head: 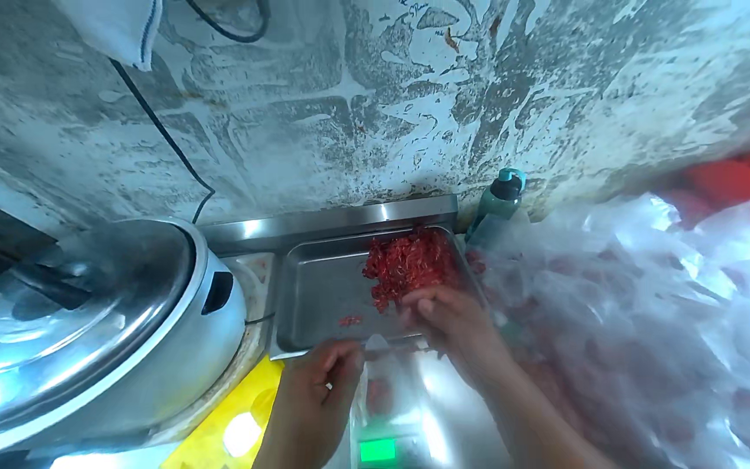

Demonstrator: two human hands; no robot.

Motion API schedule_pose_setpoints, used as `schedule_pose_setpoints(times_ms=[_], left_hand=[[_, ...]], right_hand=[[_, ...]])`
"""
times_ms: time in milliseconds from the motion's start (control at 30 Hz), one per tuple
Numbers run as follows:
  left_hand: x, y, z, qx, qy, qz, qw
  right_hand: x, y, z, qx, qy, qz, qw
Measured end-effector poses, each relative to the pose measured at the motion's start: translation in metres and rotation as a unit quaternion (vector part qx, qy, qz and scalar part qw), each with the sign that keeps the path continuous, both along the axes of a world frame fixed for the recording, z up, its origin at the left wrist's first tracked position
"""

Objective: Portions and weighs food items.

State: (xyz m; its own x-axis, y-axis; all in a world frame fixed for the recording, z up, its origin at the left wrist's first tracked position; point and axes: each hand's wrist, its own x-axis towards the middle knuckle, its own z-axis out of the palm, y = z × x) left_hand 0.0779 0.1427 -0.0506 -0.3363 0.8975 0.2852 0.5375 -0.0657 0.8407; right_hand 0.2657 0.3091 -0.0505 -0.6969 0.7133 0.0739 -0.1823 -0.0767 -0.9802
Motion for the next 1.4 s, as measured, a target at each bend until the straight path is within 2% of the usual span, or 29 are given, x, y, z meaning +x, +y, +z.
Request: schedule_pose_setpoints(times_ms=[133,233,300,367,400,500,600,700,867,967,1067,1167,1233,1333,1400], left_hand=[[-0.003,0.030,0.008,0.025,0.029,0.018,0.999],[-0.005,0.070,0.012,-0.024,0.044,0.003,0.999],[-0.009,0.098,0.018,-0.122,0.063,-0.022,0.990],[-0.008,0.121,0.028,-0.242,0.103,-0.030,0.964],[-0.007,0.128,0.031,-0.272,0.121,-0.035,0.954],[-0.008,0.129,0.030,-0.252,0.132,-0.023,0.958],[-0.018,0.110,0.022,-0.206,0.092,-0.008,0.974],[-0.046,0.065,-0.002,-0.184,0.055,0.034,0.981],[-0.110,-0.044,-0.092,-0.260,0.034,0.141,0.955],[-0.125,-0.111,-0.130,-0.345,0.047,0.187,0.919],[-0.120,-0.158,-0.158,-0.407,0.054,0.201,0.889],[-0.105,-0.174,-0.175,-0.388,0.081,0.199,0.896],[-0.095,-0.169,-0.179,-0.339,0.109,0.186,0.916],[-0.090,-0.146,-0.175,-0.305,0.119,0.181,0.927],[-0.096,-0.136,-0.171,-0.314,0.104,0.191,0.924]], right_hand=[[0.013,0.023,-0.005,-0.104,0.073,-0.071,0.989],[0.024,0.031,-0.008,-0.170,0.152,-0.094,0.969],[0.027,0.028,-0.006,-0.160,0.188,-0.098,0.964],[0.026,0.017,0.000,-0.133,0.208,-0.096,0.964],[0.024,0.008,0.002,-0.121,0.214,-0.091,0.965],[0.006,-0.027,-0.006,-0.063,0.184,-0.045,0.980],[-0.018,-0.053,-0.043,0.037,0.122,0.034,0.991],[-0.020,-0.057,-0.057,0.128,0.114,0.030,0.985],[0.001,-0.040,-0.032,0.027,0.194,-0.043,0.980],[0.022,-0.033,-0.040,-0.004,0.145,-0.120,0.982],[0.049,-0.040,-0.068,-0.054,0.089,-0.195,0.975],[0.069,-0.059,-0.097,-0.103,0.014,-0.243,0.964],[0.074,-0.074,-0.112,-0.114,-0.029,-0.230,0.966],[0.068,-0.086,-0.124,-0.069,-0.133,-0.124,0.981],[0.054,-0.092,-0.126,-0.023,-0.235,-0.045,0.971]])
